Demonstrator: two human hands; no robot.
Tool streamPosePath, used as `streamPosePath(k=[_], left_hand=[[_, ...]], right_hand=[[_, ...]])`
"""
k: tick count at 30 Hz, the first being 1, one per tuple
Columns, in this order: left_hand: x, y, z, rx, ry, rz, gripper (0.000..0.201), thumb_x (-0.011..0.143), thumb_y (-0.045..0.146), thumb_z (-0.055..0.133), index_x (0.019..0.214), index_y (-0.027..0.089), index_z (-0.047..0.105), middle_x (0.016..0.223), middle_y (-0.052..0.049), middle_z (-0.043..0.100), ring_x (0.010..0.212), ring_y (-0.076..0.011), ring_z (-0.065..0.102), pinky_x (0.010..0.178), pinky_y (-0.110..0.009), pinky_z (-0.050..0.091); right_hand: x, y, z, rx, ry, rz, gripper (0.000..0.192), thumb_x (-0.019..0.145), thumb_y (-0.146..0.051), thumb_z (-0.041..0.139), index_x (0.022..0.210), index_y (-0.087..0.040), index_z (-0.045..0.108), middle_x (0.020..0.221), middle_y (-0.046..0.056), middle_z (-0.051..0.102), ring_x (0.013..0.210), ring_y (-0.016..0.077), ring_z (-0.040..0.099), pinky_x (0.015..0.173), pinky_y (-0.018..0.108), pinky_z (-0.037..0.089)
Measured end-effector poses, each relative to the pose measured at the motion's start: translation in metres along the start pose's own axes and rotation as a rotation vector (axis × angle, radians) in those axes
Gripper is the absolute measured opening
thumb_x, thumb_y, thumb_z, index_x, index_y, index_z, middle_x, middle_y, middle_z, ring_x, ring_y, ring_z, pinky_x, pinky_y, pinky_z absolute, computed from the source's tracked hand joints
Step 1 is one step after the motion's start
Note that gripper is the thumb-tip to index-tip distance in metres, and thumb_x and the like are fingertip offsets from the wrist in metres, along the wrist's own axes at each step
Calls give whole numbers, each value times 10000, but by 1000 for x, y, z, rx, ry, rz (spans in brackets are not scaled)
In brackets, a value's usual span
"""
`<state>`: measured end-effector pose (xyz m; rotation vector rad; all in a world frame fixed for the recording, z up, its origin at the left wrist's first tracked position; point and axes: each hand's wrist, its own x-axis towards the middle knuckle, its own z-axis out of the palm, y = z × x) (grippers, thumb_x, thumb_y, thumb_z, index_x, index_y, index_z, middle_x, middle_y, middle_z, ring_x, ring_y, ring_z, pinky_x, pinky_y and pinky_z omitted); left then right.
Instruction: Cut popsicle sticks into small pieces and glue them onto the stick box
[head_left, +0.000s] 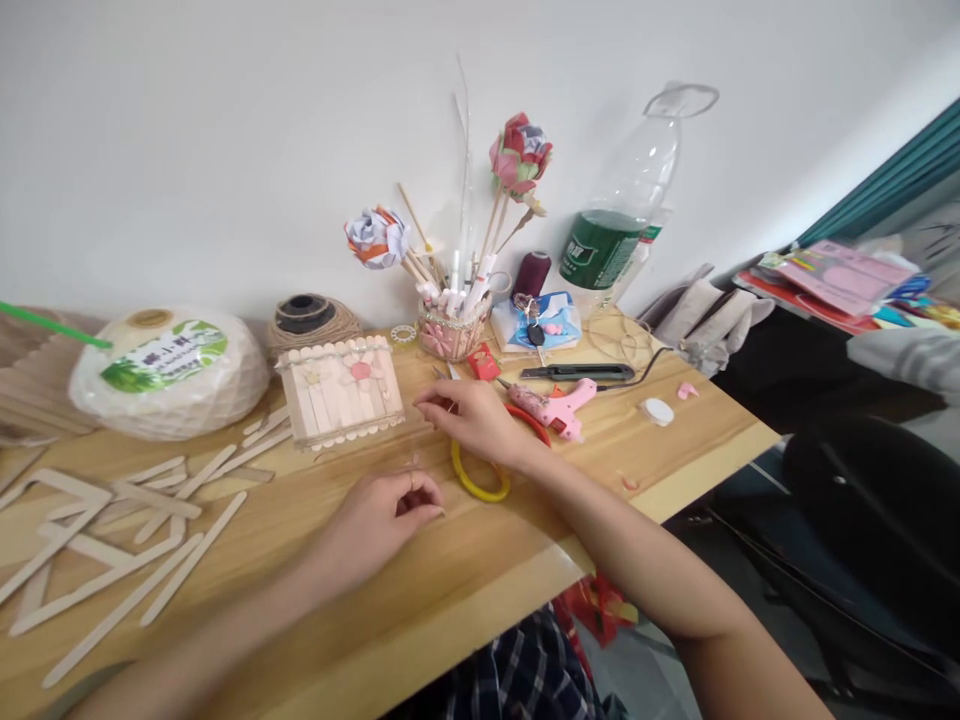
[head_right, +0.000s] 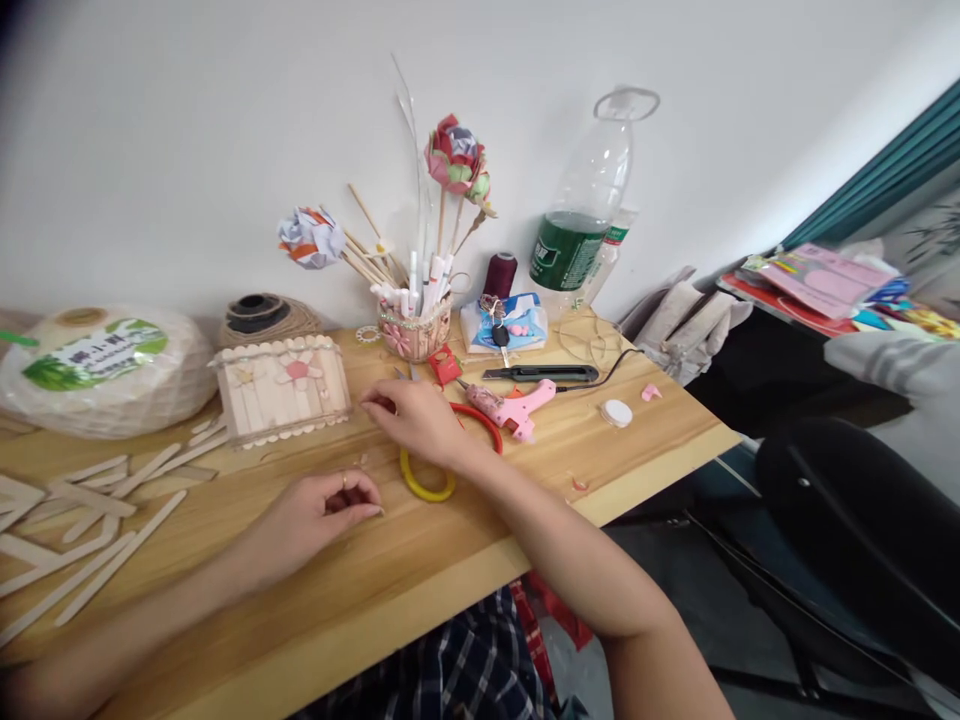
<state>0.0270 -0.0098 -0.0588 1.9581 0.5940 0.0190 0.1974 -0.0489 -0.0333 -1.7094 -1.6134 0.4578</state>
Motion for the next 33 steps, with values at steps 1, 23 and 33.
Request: streamPosePath(k=[1,23,33], left_hand=[[0,0,0,8,3,-1,122,802,250,521,776,181,618,748,9,645,720,-159,570,692,-269,412],[-6,1,0,192,273,228,117,878,138,511,858,171,622,859,-12,661,801,-150,602,753,-245,434],[4,-3,-5,174,316,88,113,842,128,540,820,181,638,842,-7,686,792,-157,619,744,-246,442]], right_hand=[[0,1,1,-2,8,2,108,847,-133,571,859,-144,677,782,21,700,694,125,610,645,207,425],[-3,-4,1,-10,17,-33,167,884,-188,483,840,-164,642,738,28,679,680,162,619,618,247,443],[-2,-5,-3,-12,15,-12,178,873,-230,465,853,-183,635,773,39,690,706,175,626,651,265,468]])
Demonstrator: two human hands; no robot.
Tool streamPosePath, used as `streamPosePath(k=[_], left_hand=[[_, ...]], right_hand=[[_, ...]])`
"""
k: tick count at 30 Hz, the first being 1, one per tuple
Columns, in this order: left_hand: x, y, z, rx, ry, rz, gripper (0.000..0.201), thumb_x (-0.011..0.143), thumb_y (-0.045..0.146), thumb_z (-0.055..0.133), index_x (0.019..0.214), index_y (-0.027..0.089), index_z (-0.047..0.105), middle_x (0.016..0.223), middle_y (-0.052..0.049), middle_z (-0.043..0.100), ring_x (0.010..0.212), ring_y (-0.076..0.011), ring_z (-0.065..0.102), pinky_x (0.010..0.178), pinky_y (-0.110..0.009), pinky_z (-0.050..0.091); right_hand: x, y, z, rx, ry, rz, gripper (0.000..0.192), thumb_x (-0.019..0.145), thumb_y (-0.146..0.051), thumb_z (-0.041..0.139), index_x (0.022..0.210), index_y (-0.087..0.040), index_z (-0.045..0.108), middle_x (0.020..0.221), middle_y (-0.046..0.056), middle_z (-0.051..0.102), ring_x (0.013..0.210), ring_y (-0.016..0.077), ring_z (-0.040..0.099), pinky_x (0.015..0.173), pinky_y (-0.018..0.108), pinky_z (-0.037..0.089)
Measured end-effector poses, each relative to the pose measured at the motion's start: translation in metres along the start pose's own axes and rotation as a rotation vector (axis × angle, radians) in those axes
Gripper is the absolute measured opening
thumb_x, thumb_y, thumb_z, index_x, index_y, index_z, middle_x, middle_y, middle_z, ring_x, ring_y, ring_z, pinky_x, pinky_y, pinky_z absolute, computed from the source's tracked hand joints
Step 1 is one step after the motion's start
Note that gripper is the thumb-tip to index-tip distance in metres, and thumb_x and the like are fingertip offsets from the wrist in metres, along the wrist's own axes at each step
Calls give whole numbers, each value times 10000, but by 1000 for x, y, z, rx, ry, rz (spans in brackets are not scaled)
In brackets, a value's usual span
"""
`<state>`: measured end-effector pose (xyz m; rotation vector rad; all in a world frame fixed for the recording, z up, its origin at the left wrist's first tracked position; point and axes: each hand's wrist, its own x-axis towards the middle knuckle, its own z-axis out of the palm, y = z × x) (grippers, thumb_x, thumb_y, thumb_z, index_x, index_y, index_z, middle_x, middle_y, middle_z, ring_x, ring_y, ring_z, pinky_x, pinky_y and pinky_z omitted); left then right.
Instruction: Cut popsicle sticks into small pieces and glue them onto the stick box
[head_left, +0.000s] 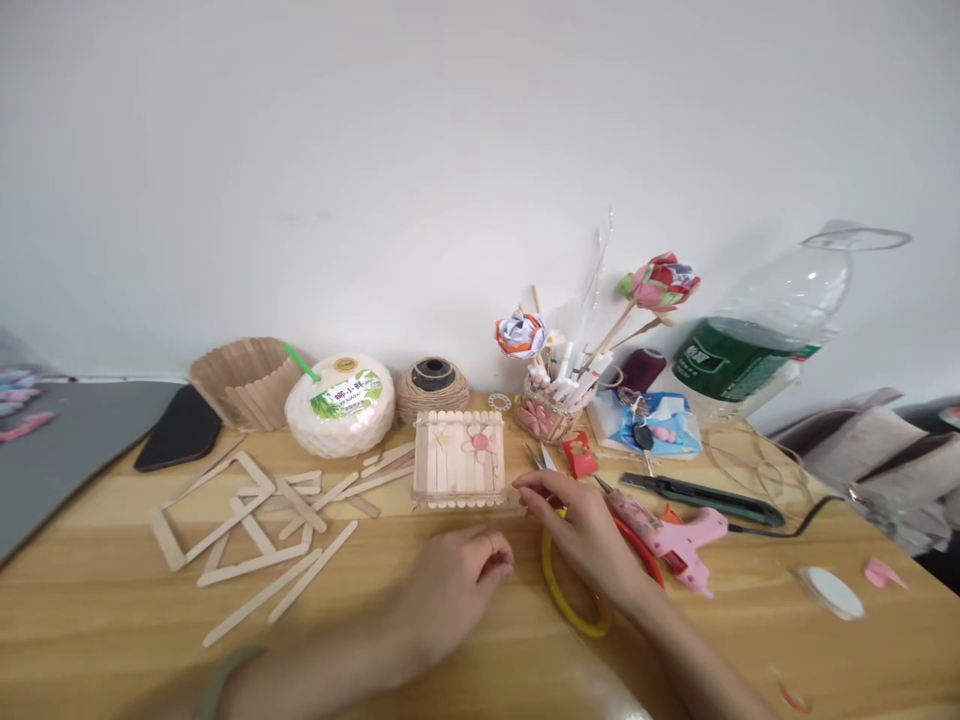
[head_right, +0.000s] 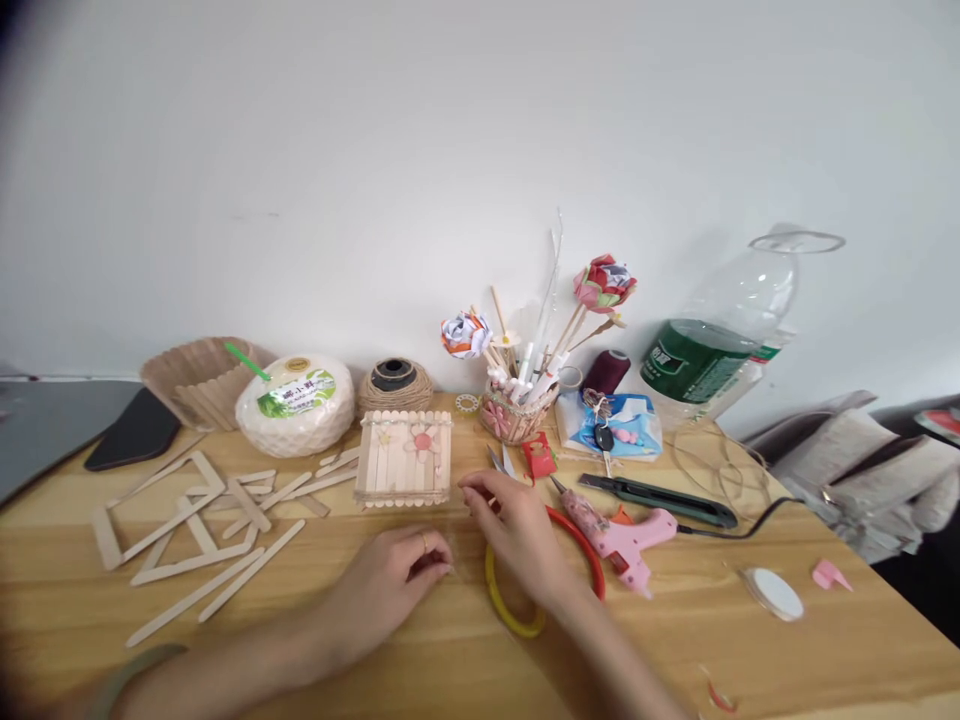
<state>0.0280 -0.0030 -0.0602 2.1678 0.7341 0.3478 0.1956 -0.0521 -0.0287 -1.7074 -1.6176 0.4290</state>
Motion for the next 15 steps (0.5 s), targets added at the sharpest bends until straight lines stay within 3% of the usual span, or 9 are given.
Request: streamPosePath(k=[7,12,15], left_hand=[[1,-2,-2,21,15,-32,90,852,153,541,842,182,626,830,-7,684,771,-160,623,735,-252,461],[2,-3,-3,132,34,73,153,877,148,509,926,180,651,992,-47,663,903,-185,620,844,-304,479],[6,-7,1,201,28,128,164,885,158,505,905,178,667,964,-48,662,875,-178,628,834,-295,495]], right_hand=[[2,-1,-1,14,10,27,183,867,-237,468,844,-182,641,802,45,704,724,179,636,664,270,481],[-1,-5,-1,33,-6,1,176,872,-210,474,849,-190,648,818,38,709,747,182,645,677,272,485],[-4,-7,-3,40,-11,-50,169,886,-203,470,858,-196,637,828,38,704,754,183,643,677,273,479]])
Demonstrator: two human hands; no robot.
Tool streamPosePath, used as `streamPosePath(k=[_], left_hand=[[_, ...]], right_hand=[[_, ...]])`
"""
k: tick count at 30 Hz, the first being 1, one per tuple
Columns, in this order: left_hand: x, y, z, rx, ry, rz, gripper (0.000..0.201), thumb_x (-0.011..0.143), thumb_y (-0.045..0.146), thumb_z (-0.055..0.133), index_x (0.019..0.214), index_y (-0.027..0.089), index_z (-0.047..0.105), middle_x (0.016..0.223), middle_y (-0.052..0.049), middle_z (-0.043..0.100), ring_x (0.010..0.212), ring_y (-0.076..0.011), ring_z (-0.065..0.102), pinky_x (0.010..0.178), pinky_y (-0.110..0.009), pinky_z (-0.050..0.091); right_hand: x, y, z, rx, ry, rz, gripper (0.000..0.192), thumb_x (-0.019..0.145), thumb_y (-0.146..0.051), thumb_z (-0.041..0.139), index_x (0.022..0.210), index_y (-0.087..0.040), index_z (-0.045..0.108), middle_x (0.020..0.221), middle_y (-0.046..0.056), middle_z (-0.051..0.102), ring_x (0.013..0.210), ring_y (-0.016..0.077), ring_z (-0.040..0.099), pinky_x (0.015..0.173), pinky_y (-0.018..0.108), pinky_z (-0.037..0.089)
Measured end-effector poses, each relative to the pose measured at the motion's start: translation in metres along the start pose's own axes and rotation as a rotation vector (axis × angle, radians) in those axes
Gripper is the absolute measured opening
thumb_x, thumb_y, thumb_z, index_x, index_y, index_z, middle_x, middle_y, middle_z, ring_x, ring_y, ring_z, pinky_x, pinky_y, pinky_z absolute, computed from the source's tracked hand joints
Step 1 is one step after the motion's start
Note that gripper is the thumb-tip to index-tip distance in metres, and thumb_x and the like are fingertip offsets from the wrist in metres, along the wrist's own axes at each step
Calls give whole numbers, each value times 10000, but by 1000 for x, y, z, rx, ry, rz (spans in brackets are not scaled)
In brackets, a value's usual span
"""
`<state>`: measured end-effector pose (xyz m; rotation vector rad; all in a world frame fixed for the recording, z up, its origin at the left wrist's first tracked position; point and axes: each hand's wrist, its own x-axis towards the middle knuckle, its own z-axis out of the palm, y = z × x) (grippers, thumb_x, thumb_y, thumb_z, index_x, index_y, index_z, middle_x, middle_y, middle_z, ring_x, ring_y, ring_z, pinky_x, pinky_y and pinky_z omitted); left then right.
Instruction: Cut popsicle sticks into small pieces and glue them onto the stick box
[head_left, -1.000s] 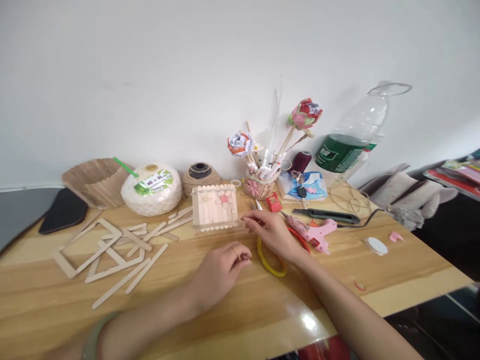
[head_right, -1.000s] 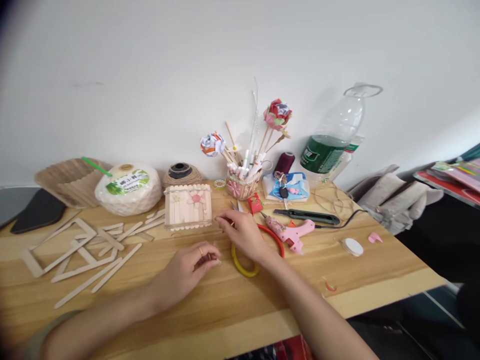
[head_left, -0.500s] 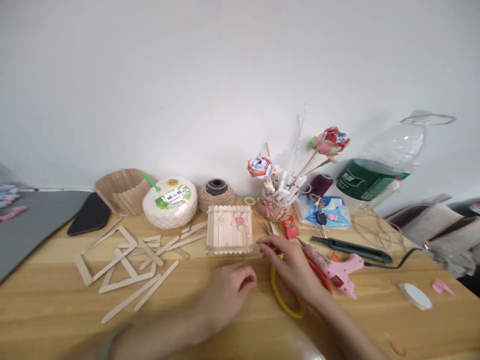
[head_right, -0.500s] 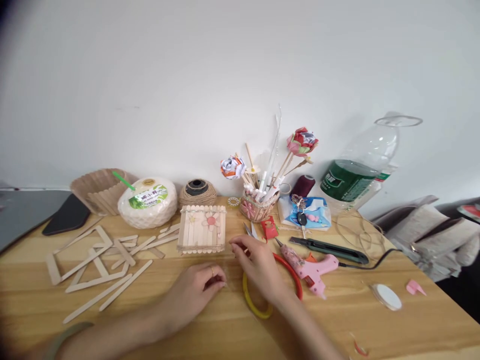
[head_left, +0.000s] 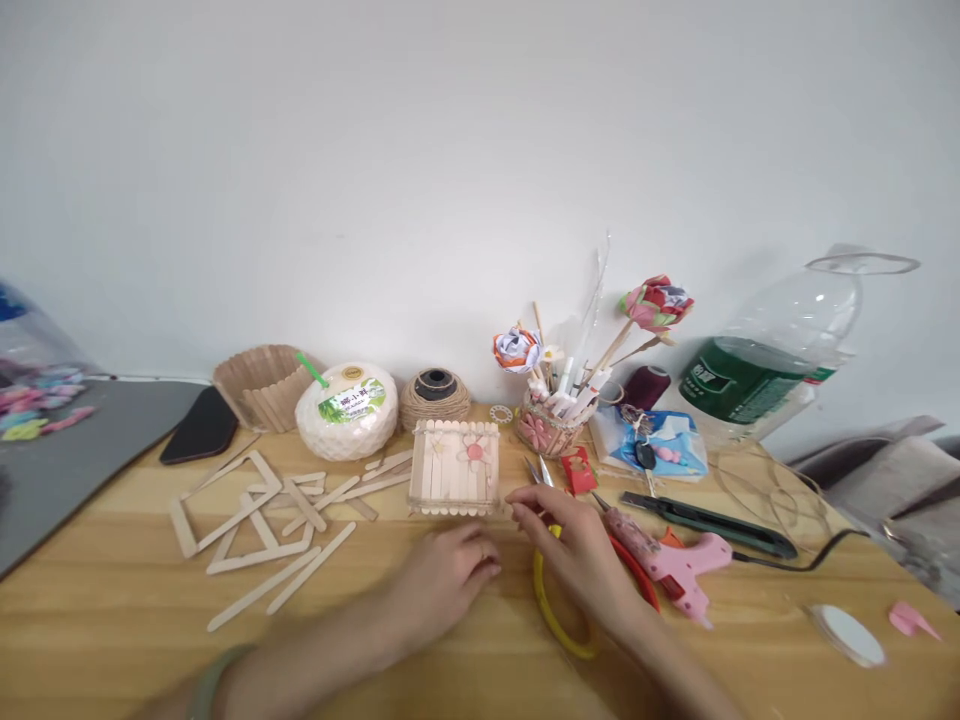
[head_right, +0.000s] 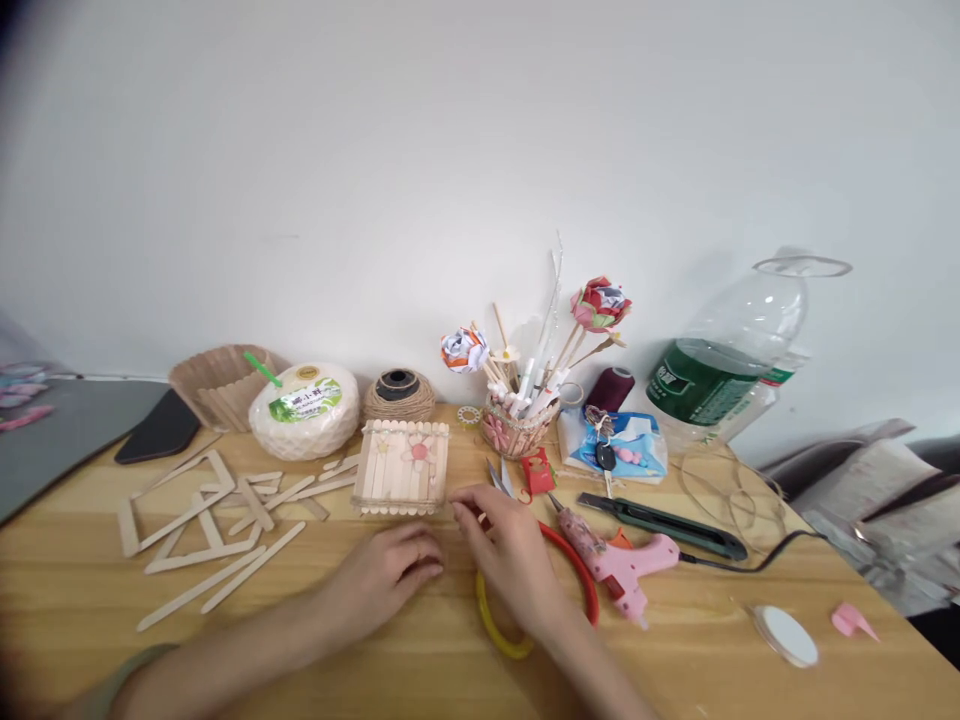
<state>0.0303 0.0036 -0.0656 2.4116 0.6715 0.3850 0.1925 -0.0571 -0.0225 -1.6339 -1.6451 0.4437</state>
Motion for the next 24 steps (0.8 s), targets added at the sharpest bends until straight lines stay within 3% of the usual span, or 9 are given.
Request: streamPosePath(k=[7,24], left_hand=[[3,-5,8,68,-9,29,182,896,195,484,936,183,660,1025,-58,643,939,-189,608,890,-313,475],[4,-4,5,123,-49,47,201,911,200,445,984,190,633,1058,-58,629,952,-186,608,884,-304,474]], right_hand=[[-5,4,3,-18,-8,-103,164,895,-167,464,880,-205,623,838,35,693,760,177,643,679,262,470],[-4,10,6,-30,6,-60,174,907,-219,458,889,-215,631,842,31,698,762,185,643,689,278,477]])
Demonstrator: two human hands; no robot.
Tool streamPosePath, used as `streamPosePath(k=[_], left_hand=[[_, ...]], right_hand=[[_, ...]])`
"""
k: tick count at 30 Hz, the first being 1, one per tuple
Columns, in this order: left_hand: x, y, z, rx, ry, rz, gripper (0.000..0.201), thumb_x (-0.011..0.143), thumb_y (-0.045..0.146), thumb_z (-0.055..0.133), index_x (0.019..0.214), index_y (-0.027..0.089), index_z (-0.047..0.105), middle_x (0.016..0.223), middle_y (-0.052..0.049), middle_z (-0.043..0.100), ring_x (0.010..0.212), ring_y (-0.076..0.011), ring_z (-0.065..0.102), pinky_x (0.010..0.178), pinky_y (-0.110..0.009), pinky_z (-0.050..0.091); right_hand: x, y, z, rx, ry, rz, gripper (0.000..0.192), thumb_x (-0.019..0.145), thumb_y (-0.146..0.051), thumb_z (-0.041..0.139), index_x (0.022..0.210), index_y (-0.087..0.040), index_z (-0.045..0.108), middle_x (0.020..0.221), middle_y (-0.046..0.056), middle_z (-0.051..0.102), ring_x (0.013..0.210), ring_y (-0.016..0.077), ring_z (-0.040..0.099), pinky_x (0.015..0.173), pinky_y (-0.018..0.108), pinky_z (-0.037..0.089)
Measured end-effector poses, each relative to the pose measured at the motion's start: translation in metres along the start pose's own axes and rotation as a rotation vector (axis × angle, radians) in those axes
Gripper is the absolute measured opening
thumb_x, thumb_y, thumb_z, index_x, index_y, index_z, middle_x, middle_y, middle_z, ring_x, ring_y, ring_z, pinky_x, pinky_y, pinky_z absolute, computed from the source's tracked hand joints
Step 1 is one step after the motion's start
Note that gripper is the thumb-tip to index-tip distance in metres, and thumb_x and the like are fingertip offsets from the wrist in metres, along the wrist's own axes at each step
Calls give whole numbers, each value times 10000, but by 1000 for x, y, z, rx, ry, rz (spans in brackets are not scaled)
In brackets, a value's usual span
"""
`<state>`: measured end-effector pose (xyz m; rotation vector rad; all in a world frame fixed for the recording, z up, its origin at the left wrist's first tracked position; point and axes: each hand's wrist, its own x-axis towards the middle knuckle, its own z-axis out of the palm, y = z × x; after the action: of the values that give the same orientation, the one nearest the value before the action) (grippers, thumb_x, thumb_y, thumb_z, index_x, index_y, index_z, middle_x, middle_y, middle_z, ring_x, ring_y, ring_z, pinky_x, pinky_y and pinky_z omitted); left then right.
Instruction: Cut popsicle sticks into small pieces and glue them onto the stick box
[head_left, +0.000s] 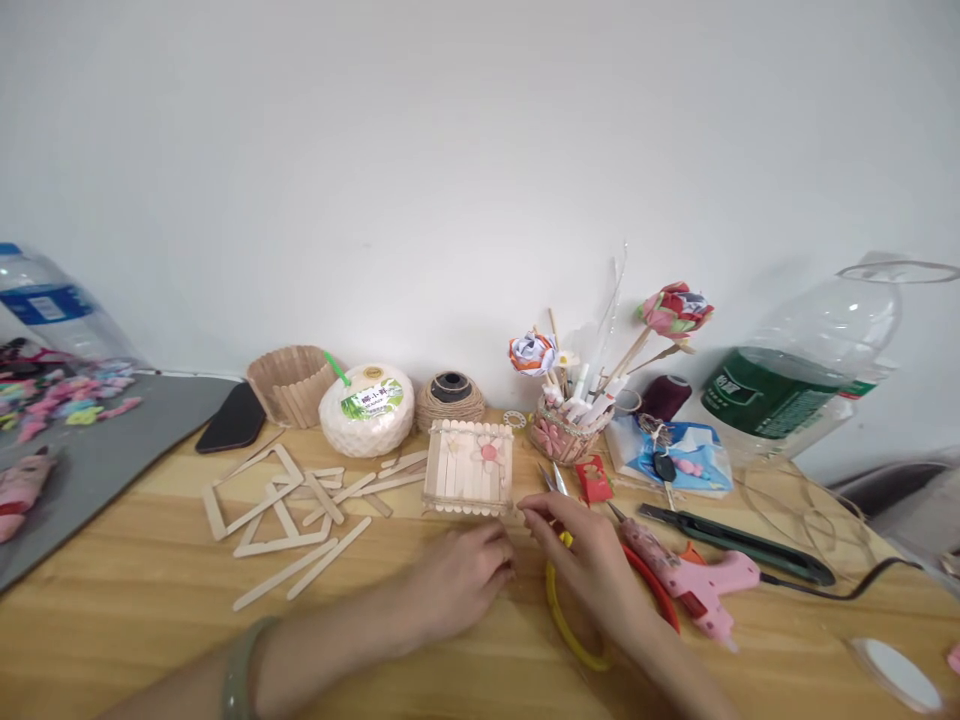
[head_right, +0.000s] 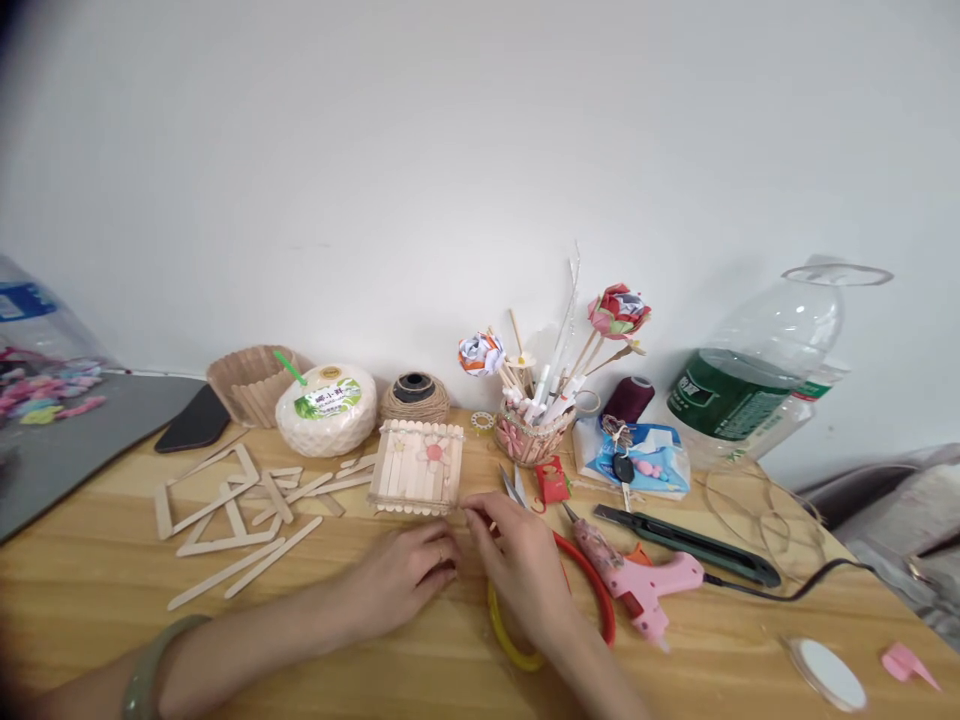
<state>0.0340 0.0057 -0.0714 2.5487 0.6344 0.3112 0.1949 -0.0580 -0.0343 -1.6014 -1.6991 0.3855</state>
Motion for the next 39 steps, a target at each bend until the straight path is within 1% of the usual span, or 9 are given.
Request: streamPosePath(k=[6,13,20,24,29,35,39], left_hand=[[0,2,-2,24,-12,-10,194,909,217,452,952,186,638,1005,-56,631,882,-182,621,837,-306,492],[0,1,0,35,-8,-15,190,914,231,447,979,190,620,1027,-57,628,915,-188,612,845,-304,490],[-1,1,0,73,-10,0,187,913,228,446,955,187,623,1002,-57,619,868,-173,612,819,-293,499],[-3,3,2,107,-19,16,210,920,219,422,976,183,620,1028,-67,618,860,-188,619,808,-316,510],[-4,5,3,197,-34,40,221,921,220,413,985,179,621,1043,-71,620,825,-216,639,736,-352,541],[-4,5,1,185,-28,57,212,919,207,424,973,174,627,1022,-69,622,838,-209,640,752,-338,539],[-4,5,0,189,-36,53,211,916,198,428,990,174,625,1029,-68,617,851,-210,637,764,-348,540]], right_hand=[[0,-3,-4,1,-2,-3,166,908,-229,466,879,-211,628,828,24,696,755,179,644,679,267,476],[0,-10,-4,22,-39,-8,174,911,-234,457,874,-213,626,834,35,696,753,185,641,674,272,479],[0,-4,-3,-2,24,-27,168,899,-226,467,859,-214,630,787,32,691,689,184,627,649,276,482],[-1,0,0,5,22,12,169,897,-218,467,864,-215,632,812,28,697,722,183,638,652,268,484],[0,0,1,17,22,30,172,899,-220,466,871,-209,636,836,31,702,754,180,648,675,262,488],[0,1,2,29,53,0,174,897,-218,463,894,-201,636,837,35,702,742,173,641,670,256,487],[2,2,1,47,64,11,175,888,-230,469,866,-194,639,829,39,703,747,179,643,671,264,477]])
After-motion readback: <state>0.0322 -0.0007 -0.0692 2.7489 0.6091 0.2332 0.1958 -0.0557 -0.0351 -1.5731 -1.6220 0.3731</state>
